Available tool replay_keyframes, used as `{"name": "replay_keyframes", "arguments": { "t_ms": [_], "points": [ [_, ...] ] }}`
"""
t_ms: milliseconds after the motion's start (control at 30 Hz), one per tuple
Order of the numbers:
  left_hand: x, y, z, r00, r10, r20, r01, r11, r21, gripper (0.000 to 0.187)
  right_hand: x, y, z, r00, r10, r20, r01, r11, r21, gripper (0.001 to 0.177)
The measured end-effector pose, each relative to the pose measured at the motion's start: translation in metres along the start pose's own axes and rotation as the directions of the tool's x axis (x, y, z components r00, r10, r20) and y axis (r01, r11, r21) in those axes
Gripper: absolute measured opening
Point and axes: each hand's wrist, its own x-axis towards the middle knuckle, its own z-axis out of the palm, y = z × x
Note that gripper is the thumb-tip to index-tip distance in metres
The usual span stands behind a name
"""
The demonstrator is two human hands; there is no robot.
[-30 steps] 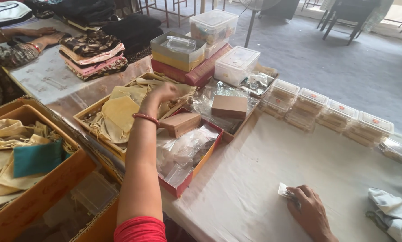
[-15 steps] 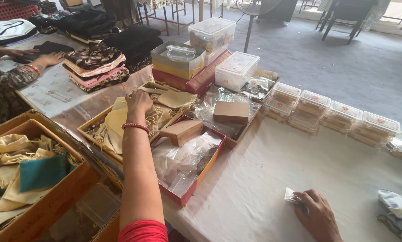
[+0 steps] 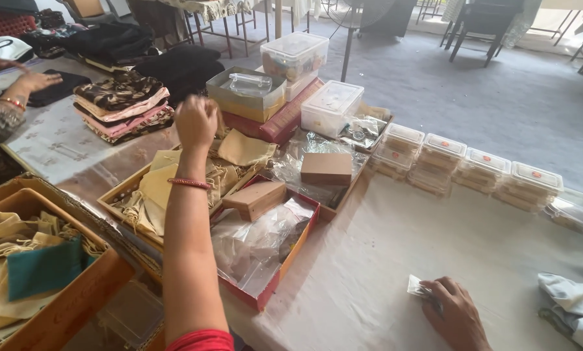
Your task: The person picks up jewelry items from boxes, wipes them with a white cloth, and places them into small plastic containers or cloth pouches. They then seal the containers and arrange them on the table.
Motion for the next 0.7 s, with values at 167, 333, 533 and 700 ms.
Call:
{"name": "replay_keyframes", "arguments": {
  "t_ms": [167,333,533,700],
  "points": [
    [0.022,0.116,-0.069,0.919,0.354,-0.177,-0.395,0.842,-0.367,0.023,0.004,-0.006,-0.006,0.999,-0.030,-0.016,0.030,0.999,0.013,0.036],
    [-0.031,0.267,-0.110,0.655,0.535,0.533,-0.167,0.791,-0.589,0.035,0.002,-0.002,-0.007,0.997,0.063,-0.033,-0.058,0.989,0.137,0.027],
    [-0.155,0.376,-0.018,0.232,0.902,0.364,-0.006,0.375,-0.927,0.035,-0.001,0.019,-0.003,0.918,0.179,-0.354,0.003,0.890,0.457,0.016],
    [-0.254,0.393,0.039,0.587,0.792,0.167,-0.708,0.602,-0.368,0.024,0.007,0.046,0.020,0.837,0.432,-0.335,0.077,0.514,0.854,0.014]
  ]
}}
